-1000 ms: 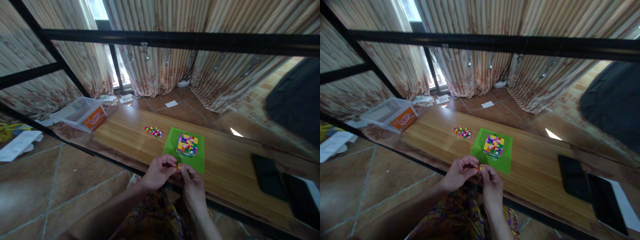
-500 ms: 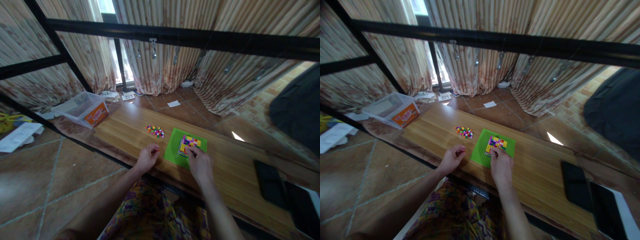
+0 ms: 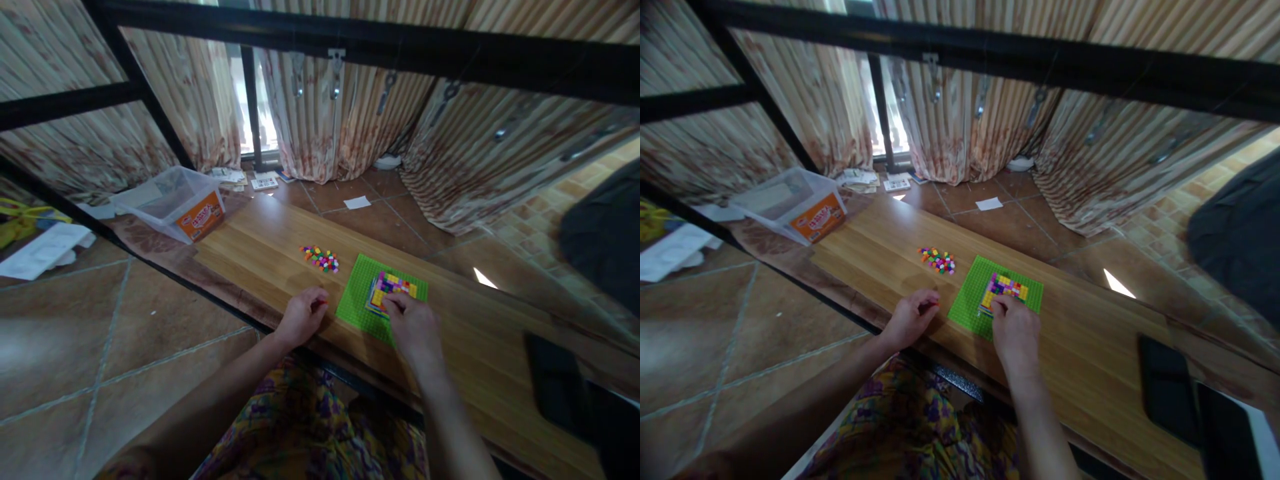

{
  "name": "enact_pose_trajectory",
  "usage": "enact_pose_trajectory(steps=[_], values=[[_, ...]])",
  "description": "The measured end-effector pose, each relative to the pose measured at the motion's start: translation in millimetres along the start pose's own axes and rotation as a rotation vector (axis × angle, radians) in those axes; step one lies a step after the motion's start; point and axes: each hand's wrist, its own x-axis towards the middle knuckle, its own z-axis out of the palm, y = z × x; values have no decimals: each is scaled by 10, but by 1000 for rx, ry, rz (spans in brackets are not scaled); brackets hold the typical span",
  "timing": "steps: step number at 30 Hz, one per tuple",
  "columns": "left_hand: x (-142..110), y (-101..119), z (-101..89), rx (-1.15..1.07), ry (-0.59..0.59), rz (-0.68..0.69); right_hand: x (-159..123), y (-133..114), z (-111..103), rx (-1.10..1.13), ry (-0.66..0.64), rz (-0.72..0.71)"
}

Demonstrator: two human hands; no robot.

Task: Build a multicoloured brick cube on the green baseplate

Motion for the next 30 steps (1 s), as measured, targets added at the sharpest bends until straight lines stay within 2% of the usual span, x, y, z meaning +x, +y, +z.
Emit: enact_pose_trajectory(steps=[14, 19, 24, 30], values=[[-7, 33, -12, 2, 16, -10, 40, 13, -44, 81, -9, 51], [-6, 34, -11, 3, 8, -15, -66, 48, -158, 86, 72, 132], [-4, 30, -18, 8, 6, -13, -196, 21, -133, 123, 128, 21], [-6, 24, -18, 12, 7, 2, -390, 8, 40, -27, 231, -146]])
